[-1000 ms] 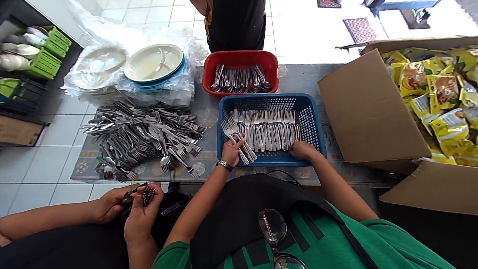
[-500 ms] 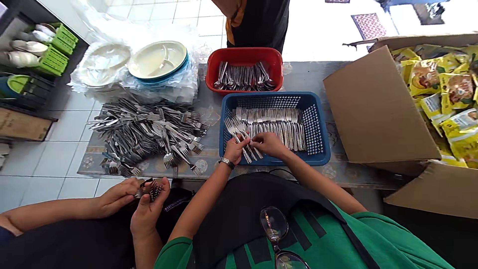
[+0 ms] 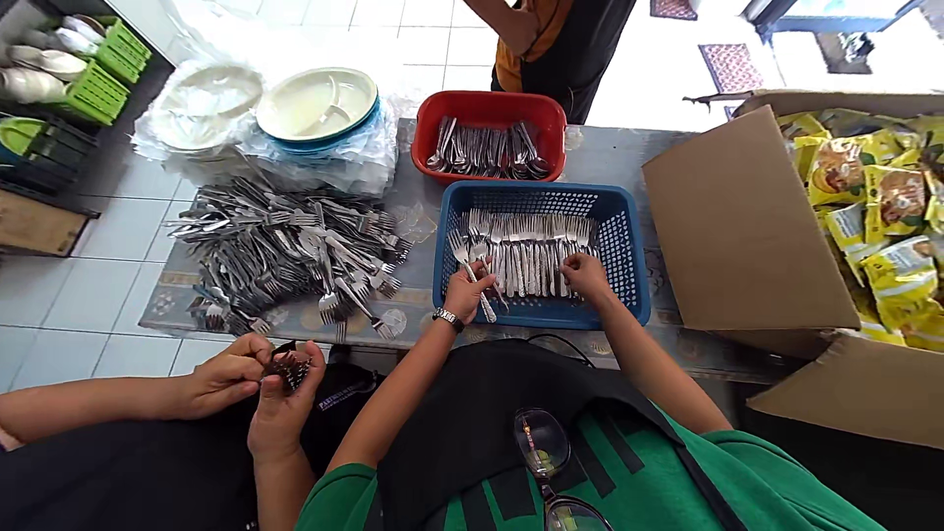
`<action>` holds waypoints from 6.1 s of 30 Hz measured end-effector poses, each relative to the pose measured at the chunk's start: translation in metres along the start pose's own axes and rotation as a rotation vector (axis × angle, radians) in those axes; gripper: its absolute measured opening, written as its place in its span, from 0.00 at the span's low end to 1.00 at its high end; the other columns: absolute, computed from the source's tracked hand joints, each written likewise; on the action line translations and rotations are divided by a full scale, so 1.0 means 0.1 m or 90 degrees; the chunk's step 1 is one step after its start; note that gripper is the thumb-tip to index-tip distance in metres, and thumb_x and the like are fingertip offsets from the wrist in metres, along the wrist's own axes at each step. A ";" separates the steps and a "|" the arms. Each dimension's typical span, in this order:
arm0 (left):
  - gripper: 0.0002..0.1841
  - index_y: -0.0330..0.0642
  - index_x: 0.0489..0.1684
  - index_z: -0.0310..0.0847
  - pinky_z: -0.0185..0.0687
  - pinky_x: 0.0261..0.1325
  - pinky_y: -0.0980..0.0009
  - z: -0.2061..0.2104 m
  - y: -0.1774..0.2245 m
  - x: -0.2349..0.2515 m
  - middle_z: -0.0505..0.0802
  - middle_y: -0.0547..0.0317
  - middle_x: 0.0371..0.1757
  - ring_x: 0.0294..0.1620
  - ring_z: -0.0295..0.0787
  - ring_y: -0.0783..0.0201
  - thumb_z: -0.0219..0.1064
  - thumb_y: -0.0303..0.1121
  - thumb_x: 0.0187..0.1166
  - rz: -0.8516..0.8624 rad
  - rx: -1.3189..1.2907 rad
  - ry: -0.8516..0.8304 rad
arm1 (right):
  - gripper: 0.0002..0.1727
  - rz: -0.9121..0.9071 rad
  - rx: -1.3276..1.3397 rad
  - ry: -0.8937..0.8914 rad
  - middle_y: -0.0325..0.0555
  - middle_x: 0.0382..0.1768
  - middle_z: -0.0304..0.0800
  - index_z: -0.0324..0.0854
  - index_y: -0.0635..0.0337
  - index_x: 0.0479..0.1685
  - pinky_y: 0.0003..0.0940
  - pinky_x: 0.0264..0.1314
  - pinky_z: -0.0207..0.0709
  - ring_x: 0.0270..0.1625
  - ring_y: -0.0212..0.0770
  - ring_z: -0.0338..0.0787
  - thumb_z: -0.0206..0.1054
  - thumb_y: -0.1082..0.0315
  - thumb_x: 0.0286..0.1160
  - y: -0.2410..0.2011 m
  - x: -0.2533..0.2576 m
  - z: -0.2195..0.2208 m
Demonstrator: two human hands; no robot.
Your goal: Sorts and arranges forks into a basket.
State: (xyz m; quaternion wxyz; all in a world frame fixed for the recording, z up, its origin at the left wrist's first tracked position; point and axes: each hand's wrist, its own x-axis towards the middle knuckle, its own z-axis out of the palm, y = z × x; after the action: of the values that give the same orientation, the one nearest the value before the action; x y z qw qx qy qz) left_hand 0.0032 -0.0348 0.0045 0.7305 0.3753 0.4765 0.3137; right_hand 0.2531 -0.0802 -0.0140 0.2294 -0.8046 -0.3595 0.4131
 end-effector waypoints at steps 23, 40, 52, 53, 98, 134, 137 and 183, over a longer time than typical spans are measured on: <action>0.18 0.29 0.71 0.72 0.89 0.43 0.69 -0.03 -0.03 0.01 0.90 0.53 0.40 0.33 0.89 0.66 0.60 0.17 0.84 0.009 -0.016 -0.009 | 0.14 -0.174 0.046 -0.206 0.54 0.41 0.91 0.84 0.71 0.55 0.40 0.48 0.84 0.37 0.41 0.88 0.70 0.67 0.82 -0.65 -0.51 0.58; 0.18 0.39 0.82 0.51 0.91 0.42 0.63 0.03 0.08 0.01 0.90 0.43 0.54 0.36 0.94 0.57 0.38 0.28 0.97 -0.110 -0.013 0.019 | 0.17 0.017 0.065 -0.034 0.66 0.52 0.87 0.78 0.74 0.65 0.50 0.56 0.83 0.45 0.53 0.89 0.64 0.69 0.87 -0.22 0.02 0.15; 0.14 0.29 0.68 0.76 0.92 0.41 0.63 0.05 0.06 0.01 0.88 0.52 0.37 0.31 0.90 0.61 0.59 0.24 0.89 -0.065 -0.021 0.046 | 0.16 0.010 -0.035 0.026 0.69 0.54 0.91 0.82 0.72 0.64 0.63 0.64 0.81 0.53 0.64 0.93 0.66 0.70 0.84 -0.11 0.16 0.17; 0.14 0.30 0.68 0.76 0.92 0.42 0.63 0.04 0.06 0.02 0.88 0.52 0.37 0.32 0.90 0.61 0.58 0.25 0.90 -0.067 -0.026 0.046 | 0.16 -0.002 -0.045 0.042 0.68 0.53 0.91 0.82 0.72 0.63 0.64 0.63 0.81 0.52 0.65 0.92 0.65 0.71 0.84 -0.10 0.15 0.16; 0.27 0.32 0.77 0.71 0.87 0.44 0.68 0.24 0.14 0.28 0.91 0.43 0.50 0.37 0.89 0.63 0.72 0.22 0.78 -0.114 0.270 0.013 | 0.22 -0.043 -0.167 0.029 0.75 0.59 0.86 0.77 0.72 0.67 0.72 0.65 0.77 0.64 0.73 0.87 0.71 0.69 0.79 -0.33 0.03 0.38; 0.23 0.34 0.72 0.81 0.73 0.81 0.47 0.48 0.26 0.40 0.86 0.39 0.73 0.76 0.81 0.45 0.70 0.34 0.80 0.095 0.816 -0.131 | 0.36 -0.358 -0.287 -0.063 0.62 0.84 0.71 0.78 0.60 0.78 0.67 0.86 0.60 0.87 0.65 0.68 0.78 0.58 0.67 -0.30 0.06 0.38; 0.43 0.41 0.89 0.65 0.40 0.93 0.38 0.37 0.25 0.39 0.61 0.40 0.94 0.96 0.47 0.39 0.80 0.40 0.70 0.097 1.010 -0.165 | 0.51 -0.424 -0.371 -0.132 0.62 0.94 0.50 0.67 0.58 0.89 0.71 0.94 0.34 0.97 0.65 0.44 0.84 0.53 0.59 -0.26 0.06 0.46; 0.59 0.46 0.96 0.52 0.38 0.89 0.26 0.10 0.17 0.49 0.47 0.38 0.97 0.96 0.36 0.30 0.88 0.30 0.57 0.105 1.016 -0.265 | 0.63 -0.315 -0.571 -0.146 0.70 0.94 0.41 0.49 0.53 0.97 0.83 0.85 0.43 0.94 0.77 0.44 0.82 0.80 0.53 0.02 0.01 0.08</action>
State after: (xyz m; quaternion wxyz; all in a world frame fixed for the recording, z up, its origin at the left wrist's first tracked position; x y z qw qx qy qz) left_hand 0.0283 0.0119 -0.0007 0.2921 0.8653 0.3819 -0.1420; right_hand 0.2475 -0.0803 -0.0204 -0.0874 -0.6641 -0.7034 0.2378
